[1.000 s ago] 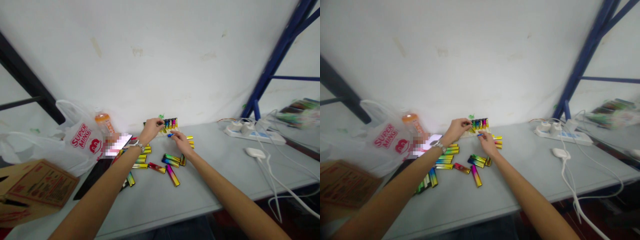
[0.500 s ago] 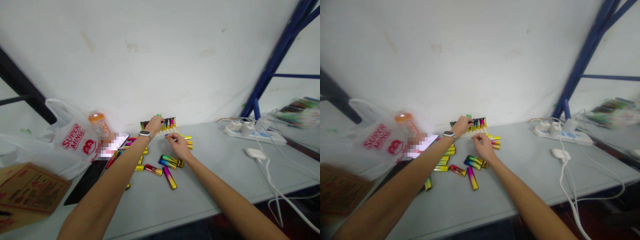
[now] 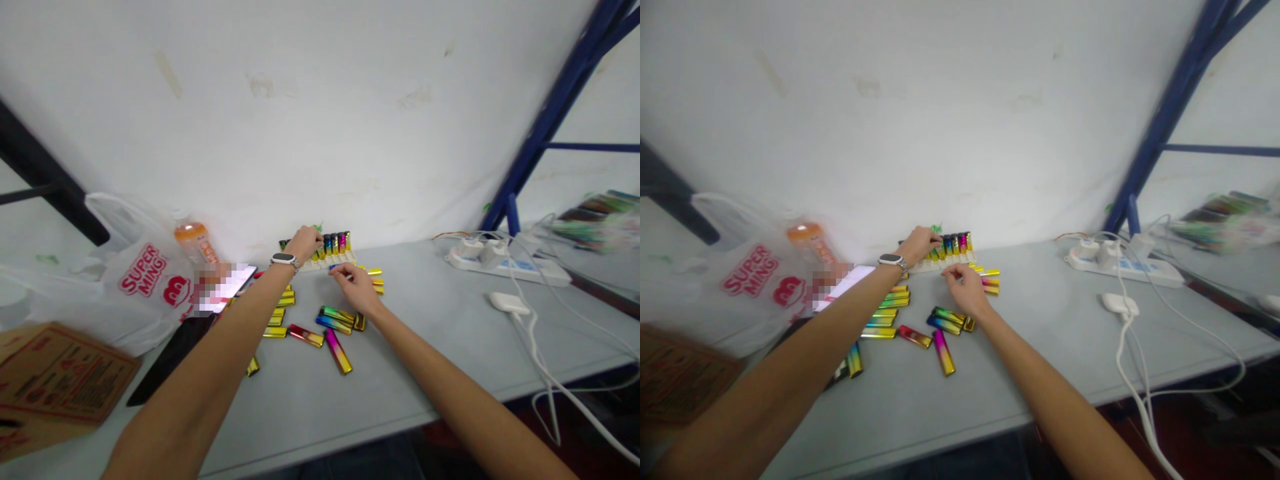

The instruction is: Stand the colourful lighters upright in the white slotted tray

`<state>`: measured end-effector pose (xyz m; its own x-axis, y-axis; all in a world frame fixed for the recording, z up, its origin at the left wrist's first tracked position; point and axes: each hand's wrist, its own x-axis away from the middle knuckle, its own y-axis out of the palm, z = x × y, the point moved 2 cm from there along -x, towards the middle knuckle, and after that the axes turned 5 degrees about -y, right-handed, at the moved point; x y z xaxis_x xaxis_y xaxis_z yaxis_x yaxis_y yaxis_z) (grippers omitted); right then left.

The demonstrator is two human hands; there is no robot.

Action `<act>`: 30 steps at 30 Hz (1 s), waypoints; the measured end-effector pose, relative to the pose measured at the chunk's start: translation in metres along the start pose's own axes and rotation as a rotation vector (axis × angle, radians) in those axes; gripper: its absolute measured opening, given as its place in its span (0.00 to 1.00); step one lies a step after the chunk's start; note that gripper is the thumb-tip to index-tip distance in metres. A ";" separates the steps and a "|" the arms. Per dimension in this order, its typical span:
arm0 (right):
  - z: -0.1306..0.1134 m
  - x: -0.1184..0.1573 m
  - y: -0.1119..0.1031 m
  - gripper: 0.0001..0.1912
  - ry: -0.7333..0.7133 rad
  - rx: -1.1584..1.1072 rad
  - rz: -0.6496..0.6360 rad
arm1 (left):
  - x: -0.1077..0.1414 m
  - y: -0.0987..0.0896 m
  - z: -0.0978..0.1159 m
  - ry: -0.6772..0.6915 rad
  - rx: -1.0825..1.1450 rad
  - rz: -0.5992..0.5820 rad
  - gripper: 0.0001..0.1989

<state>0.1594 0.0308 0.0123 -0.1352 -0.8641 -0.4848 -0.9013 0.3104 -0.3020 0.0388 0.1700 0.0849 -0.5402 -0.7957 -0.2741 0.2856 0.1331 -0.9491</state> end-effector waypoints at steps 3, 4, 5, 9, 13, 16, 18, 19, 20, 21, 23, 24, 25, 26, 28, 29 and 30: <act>-0.001 0.000 0.000 0.09 0.003 0.020 -0.030 | 0.004 0.002 0.000 0.039 -0.039 0.020 0.12; -0.002 0.000 -0.001 0.09 -0.002 0.035 -0.050 | 0.006 0.003 0.001 0.064 -0.058 0.048 0.13; -0.003 0.000 -0.001 0.09 -0.011 0.056 -0.074 | 0.007 0.004 0.001 0.091 -0.075 0.078 0.13; -0.008 0.000 -0.003 0.07 -0.055 0.154 -0.172 | 0.009 0.008 0.000 0.143 -0.092 0.095 0.14; -0.007 0.001 -0.004 0.07 -0.048 0.205 -0.210 | 0.001 0.001 -0.007 0.145 -0.062 -0.045 0.13; -0.006 0.000 -0.003 0.07 -0.033 0.218 -0.229 | -0.004 -0.005 -0.007 0.161 -0.065 -0.118 0.13; -0.006 0.000 -0.003 0.07 -0.033 0.223 -0.240 | -0.004 -0.007 -0.003 0.159 -0.090 -0.095 0.13; -0.006 0.000 -0.003 0.07 -0.034 0.225 -0.243 | -0.002 -0.006 -0.001 0.152 -0.105 -0.064 0.13; -0.007 0.001 -0.003 0.07 -0.034 0.228 -0.246 | 0.000 -0.005 0.001 0.144 -0.119 -0.033 0.14; -0.007 0.001 -0.003 0.07 -0.035 0.232 -0.253 | 0.002 -0.003 0.003 0.138 -0.133 -0.007 0.15; -0.008 0.001 -0.004 0.07 -0.049 0.241 -0.291 | 0.008 0.001 0.006 0.131 -0.156 0.027 0.17; -0.009 0.002 -0.005 0.07 -0.061 0.253 -0.323 | 0.011 0.003 0.007 0.125 -0.166 0.043 0.17; -0.010 0.003 -0.005 0.07 -0.075 0.276 -0.359 | 0.014 0.004 0.007 0.116 -0.177 0.067 0.17; -0.010 0.004 -0.006 0.06 -0.090 0.309 -0.393 | 0.016 0.004 0.006 0.104 -0.188 0.094 0.17; -0.010 0.007 -0.007 0.07 -0.106 0.403 -0.434 | 0.021 0.005 0.005 0.082 -0.214 0.131 0.16; -0.010 0.009 -0.007 0.09 -0.109 0.449 -0.441 | 0.024 0.004 0.005 0.077 -0.227 0.137 0.16; -0.010 0.010 -0.007 0.10 -0.110 0.484 -0.446 | 0.026 0.004 0.005 0.078 -0.235 0.137 0.17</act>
<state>0.1605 0.0159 0.0173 0.2739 -0.9133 -0.3015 -0.5710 0.0978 -0.8151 0.0298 0.1464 0.0748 -0.5708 -0.7142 -0.4051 0.1735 0.3773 -0.9097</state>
